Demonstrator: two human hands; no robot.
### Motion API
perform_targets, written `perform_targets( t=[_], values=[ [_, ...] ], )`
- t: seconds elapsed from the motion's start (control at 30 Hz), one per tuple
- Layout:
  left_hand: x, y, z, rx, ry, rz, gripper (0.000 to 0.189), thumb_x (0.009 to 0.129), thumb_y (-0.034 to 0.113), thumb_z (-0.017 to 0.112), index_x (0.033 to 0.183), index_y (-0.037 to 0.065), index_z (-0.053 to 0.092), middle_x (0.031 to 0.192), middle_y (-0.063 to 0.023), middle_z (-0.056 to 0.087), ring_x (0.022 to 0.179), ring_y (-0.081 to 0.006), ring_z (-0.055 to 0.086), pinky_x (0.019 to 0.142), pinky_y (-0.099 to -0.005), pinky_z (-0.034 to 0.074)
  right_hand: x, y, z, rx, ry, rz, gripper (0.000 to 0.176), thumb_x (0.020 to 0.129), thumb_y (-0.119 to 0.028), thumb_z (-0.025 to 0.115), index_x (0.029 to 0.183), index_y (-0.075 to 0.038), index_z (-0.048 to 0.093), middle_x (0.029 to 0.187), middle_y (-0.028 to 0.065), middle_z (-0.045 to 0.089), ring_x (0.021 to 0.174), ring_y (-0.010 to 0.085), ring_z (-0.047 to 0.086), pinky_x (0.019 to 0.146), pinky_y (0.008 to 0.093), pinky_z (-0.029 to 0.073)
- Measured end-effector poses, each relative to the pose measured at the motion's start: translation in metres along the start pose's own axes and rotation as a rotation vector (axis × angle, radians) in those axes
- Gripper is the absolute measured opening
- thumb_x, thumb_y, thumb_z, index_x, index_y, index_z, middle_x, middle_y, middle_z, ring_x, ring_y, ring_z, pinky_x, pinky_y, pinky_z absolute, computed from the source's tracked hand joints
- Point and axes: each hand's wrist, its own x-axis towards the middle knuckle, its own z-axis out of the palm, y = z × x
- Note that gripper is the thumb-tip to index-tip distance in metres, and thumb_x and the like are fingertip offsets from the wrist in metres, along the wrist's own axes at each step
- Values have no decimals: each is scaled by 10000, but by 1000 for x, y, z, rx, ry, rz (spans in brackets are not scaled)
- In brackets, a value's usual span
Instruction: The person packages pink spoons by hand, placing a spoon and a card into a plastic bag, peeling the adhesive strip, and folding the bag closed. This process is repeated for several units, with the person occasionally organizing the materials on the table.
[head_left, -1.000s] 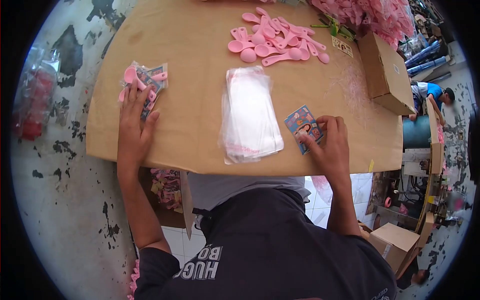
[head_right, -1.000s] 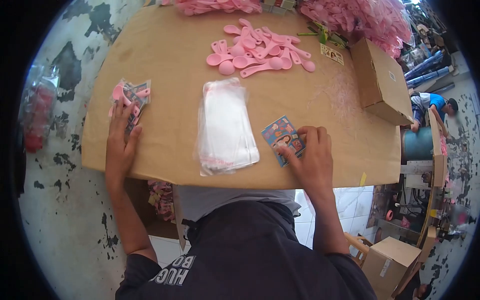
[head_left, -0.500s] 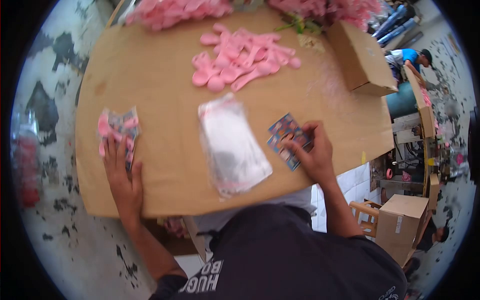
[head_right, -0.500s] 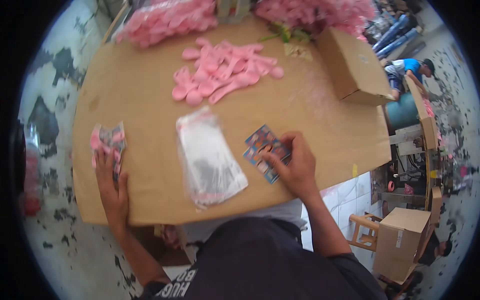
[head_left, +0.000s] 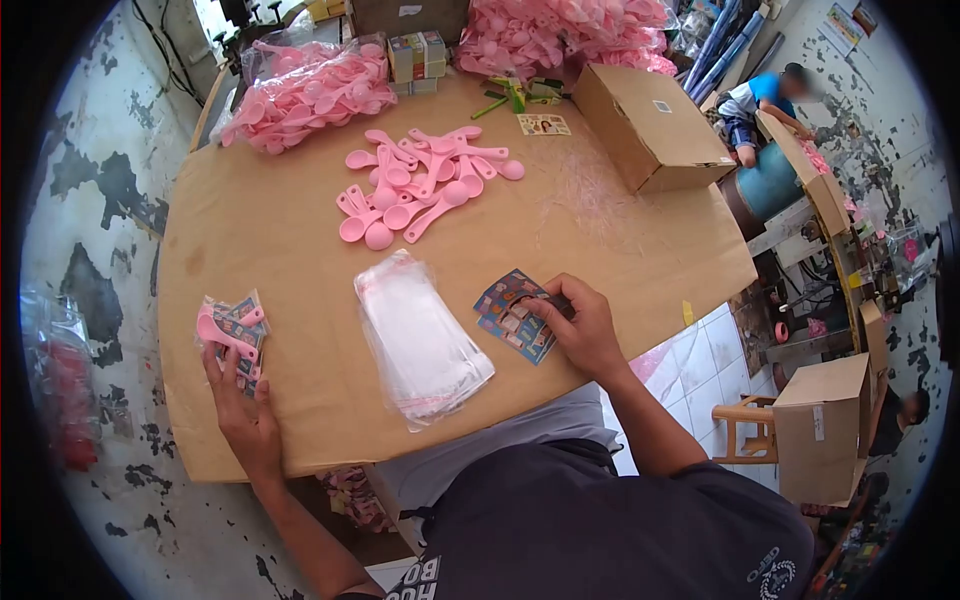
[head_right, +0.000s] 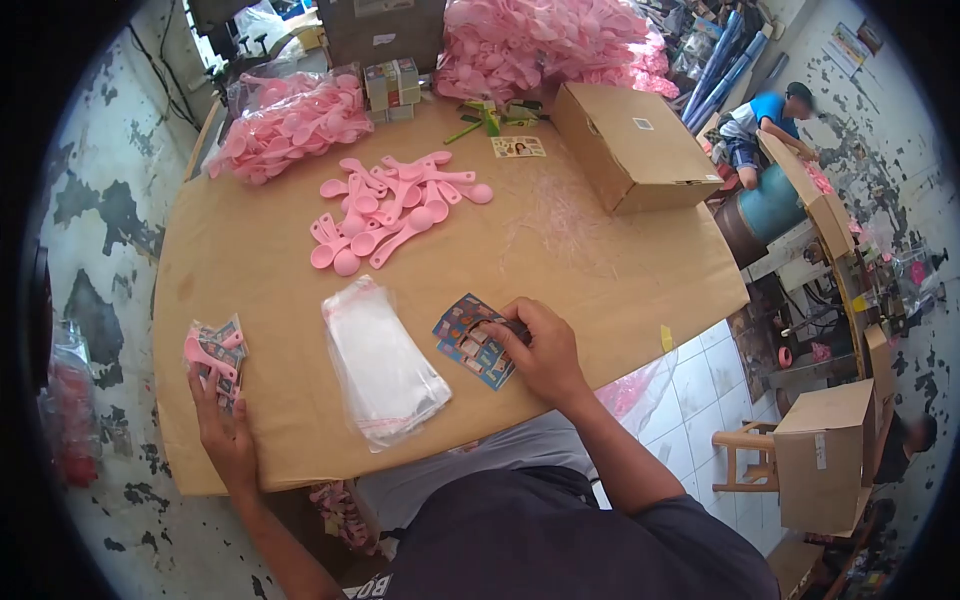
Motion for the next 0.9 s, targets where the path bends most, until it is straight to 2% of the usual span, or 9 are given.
perform_targets(
  t=[0.07, 0.13, 0.17, 0.23, 0.33, 0.57, 0.67, 0.73, 0.9],
  values=[
    [-1, 7, -2, 48, 35, 70, 454, 1021, 133, 616, 1451, 0, 557, 1609, -192, 443, 1516, -392, 369, 1205, -500, 340, 1, -6, -1, 80, -54, 64, 234, 938, -239, 777, 931, -18, 703, 839, 81, 641, 673, 167, 626, 625, 324, 494],
    [-8, 18, 1, 7, 208, 18, 324, 1016, 99, 621, 1313, -29, 634, 1336, -182, 639, 1229, -333, 619, 1046, -412, 481, 4, -7, -1, 47, -15, -46, 206, 950, -202, 762, 954, 0, 726, 843, 73, 628, 672, 147, 602, 620, 303, 476],
    [-15, 23, 7, -5, 212, 31, 324, 1016, 99, 621, 1313, -29, 634, 1336, -182, 639, 1229, -333, 619, 1046, -412, 481, 5, -8, -1, 11, 9, -142, 184, 962, -165, 747, 977, 19, 748, 847, 66, 615, 672, 127, 577, 615, 282, 458],
    [-27, 43, 25, -600, 171, -342, 230, 1012, 116, 647, 1184, -36, 659, 1007, -95, 647, 875, -185, 609, 817, -310, 502, 8, -9, -4, -7, 36, -133, 198, 966, -175, 741, 988, 21, 753, 846, 74, 591, 685, 146, 564, 623, 296, 450],
    [-23, 104, 51, -491, -52, -330, 207, 999, 155, 685, 1092, -29, 668, 858, -38, 561, 744, -107, 495, 685, -263, 441, 8, -8, -3, 14, 66, -122, 213, 976, -192, 731, 1002, 18, 756, 825, 75, 547, 702, 168, 524, 636, 325, 425],
    [-17, 132, 85, -423, -198, -343, 264, 941, 197, 775, 999, -26, 646, 830, -36, 535, 743, -125, 488, 678, -290, 448, 4, -4, -10, 113, 72, -159, 224, 987, -201, 719, 1015, 20, 743, 837, 87, 570, 691, 184, 566, 628, 338, 451],
    [-18, 128, 96, -363, -160, -309, 265, 936, 185, 784, 941, -20, 617, 802, -13, 547, 717, -107, 480, 668, -283, 445, 0, -9, -11, 114, 69, -159, 229, 987, -206, 715, 1027, 18, 737, 845, 104, 590, 689, 216, 611, 637, 365, 482],
    [-21, 129, 98, -601, -114, -422, 232, 965, 145, 748, 885, 9, 578, 779, 26, 561, 708, -52, 460, 638, -240, 407, 3, -9, -12, 122, 62, -149, 235, 986, -212, 716, 1028, 17, 737, 839, 108, 590, 685, 224, 611, 641, 368, 484],
    [-25, 123, 95, -591, -76, -411, 218, 998, 145, 709, 886, -14, 610, 748, 26, 573, 700, -57, 479, 637, -245, 413, 4, 0, -7, 34, 59, -193, 270, 986, -244, 711, 983, 26, 719, 833, 124, 590, 685, 261, 605, 641, 381, 473]
  ],
)
